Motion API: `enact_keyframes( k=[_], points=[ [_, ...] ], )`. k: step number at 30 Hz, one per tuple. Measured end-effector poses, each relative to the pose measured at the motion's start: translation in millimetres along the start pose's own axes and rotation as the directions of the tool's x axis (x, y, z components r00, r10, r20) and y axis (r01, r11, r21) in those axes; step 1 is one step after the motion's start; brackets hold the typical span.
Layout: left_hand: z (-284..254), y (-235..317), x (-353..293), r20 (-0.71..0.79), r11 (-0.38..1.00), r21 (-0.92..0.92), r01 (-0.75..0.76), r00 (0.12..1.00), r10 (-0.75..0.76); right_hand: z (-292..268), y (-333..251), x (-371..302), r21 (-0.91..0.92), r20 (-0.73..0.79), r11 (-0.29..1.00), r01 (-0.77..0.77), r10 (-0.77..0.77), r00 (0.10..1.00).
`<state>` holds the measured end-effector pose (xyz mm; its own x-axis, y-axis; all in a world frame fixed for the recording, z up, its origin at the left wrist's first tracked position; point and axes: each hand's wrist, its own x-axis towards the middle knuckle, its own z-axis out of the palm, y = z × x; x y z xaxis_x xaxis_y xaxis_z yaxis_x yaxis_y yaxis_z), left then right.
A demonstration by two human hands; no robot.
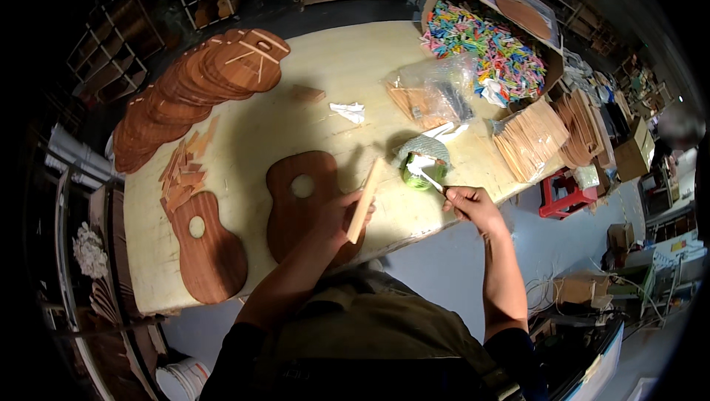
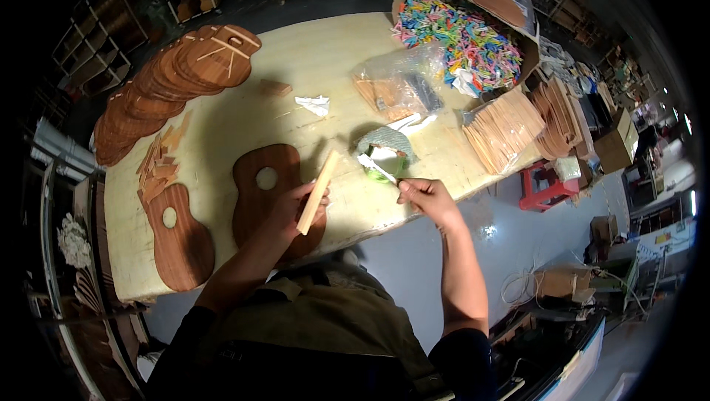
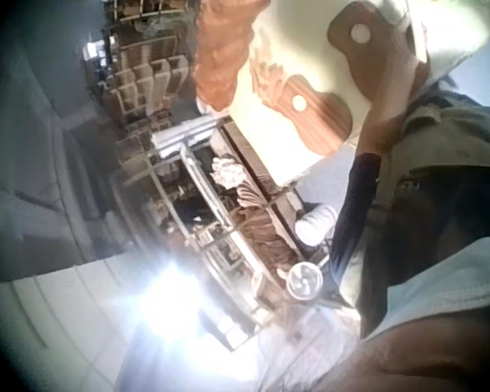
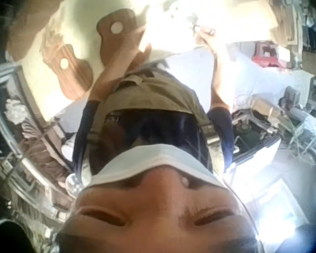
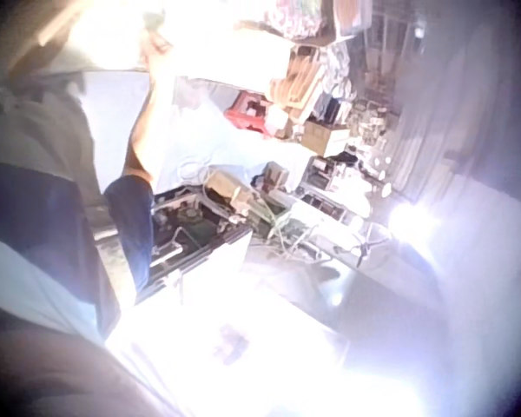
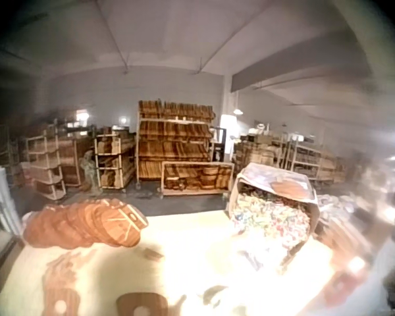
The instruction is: The person assembles wooden guitar-shaped bodies by placing thin wooden strips into grooves on the surface. They repeatedly move the assembled parts to a nearby machine, open its lid, place the items inside, and close the lid before returning to the workbench to continue assembly.
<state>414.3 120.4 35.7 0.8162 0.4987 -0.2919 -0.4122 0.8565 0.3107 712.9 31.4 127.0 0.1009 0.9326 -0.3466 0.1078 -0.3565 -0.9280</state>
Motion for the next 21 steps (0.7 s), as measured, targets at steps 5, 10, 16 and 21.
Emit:
enact_keyframes(
  k=[5,10,16,21],
  points=[
    [54.8,-7.8,-7.8,-0.017,0.999,-0.021,-0.033,0.999,0.033,44.0,12.3,0.5,-0.321,-0.166,0.869,0.378,-0.444,0.88],
    [62.4,-5.7,-16.6,0.01,1.0,0.018,-0.014,1.0,0.014,65.3,-6.1,-4.7,-0.819,-0.253,0.465,0.337,-0.819,0.515],
    [50.9,-0.4,-23.2,-0.056,0.996,0.073,-0.061,0.996,0.065,86.0,-0.8,-26.1,-0.822,-0.045,0.296,0.487,-0.885,0.463],
    [65.1,3.1,-31.0,-0.062,0.995,0.044,-0.092,0.994,0.094,88.4,-15.4,-8.7,-0.842,-0.108,0.332,0.426,-0.876,0.47]
  ],
)
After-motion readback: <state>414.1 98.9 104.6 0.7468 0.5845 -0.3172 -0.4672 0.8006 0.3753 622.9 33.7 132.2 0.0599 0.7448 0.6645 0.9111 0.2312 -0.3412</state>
